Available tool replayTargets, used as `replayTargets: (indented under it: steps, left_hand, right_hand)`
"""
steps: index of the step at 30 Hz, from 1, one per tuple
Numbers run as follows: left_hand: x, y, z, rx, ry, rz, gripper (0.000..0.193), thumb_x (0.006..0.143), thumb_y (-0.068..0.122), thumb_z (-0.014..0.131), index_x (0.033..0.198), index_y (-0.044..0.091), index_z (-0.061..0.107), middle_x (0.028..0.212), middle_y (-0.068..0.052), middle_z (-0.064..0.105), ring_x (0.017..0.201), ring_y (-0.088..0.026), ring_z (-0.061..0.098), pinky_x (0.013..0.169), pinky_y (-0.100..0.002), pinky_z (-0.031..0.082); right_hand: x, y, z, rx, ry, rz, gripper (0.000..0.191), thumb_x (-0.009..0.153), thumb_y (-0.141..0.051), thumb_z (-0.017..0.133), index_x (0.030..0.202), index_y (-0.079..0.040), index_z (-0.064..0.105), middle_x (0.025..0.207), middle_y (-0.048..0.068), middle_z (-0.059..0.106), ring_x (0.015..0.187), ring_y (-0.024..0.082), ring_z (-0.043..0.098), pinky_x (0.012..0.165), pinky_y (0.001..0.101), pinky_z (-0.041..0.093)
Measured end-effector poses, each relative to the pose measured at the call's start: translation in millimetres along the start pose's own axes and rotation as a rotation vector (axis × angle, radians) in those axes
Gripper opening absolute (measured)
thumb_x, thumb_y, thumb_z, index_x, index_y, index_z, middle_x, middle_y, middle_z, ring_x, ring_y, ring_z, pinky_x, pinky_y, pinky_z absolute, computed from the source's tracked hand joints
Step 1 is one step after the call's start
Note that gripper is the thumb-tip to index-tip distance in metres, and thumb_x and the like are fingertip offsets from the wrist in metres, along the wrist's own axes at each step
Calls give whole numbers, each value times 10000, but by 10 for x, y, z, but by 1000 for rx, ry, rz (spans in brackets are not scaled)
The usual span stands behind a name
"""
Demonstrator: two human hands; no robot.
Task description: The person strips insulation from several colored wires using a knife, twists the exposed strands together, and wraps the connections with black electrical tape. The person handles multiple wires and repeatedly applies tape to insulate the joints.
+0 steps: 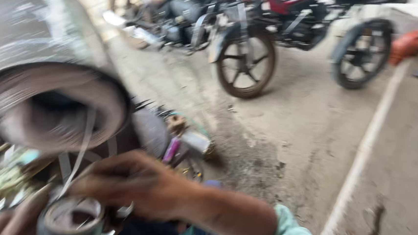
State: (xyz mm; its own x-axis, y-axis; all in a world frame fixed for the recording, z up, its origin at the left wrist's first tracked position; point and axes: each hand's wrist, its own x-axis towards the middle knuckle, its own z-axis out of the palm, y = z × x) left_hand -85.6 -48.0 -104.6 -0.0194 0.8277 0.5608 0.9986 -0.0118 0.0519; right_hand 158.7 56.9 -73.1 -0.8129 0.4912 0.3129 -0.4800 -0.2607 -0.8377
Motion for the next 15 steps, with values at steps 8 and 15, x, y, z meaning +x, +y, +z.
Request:
replayTargets:
  steps: [8,15]
  left_hand:
    - [80,562,-612,-35,189,402,318,777,114,737,1049,-50,726,951,-173,721,821,-301,712,607,-409,551]
    - [262,562,-1100,-480,79,161,241,896,142,677,1074,-18,710,861,-151,710,793,-329,706,670,-415,552]
  right_hand:
    - [188,192,350,-471,277,-301,392,936,-201,738,1235,32,638,1117,104,696,1023,142,632,924,295,537]
    - [277,-31,270,-333,-43,-288,257,1129,-169,586,1226,43,693,1193,147,736,1133,204,701,1041,353,570]
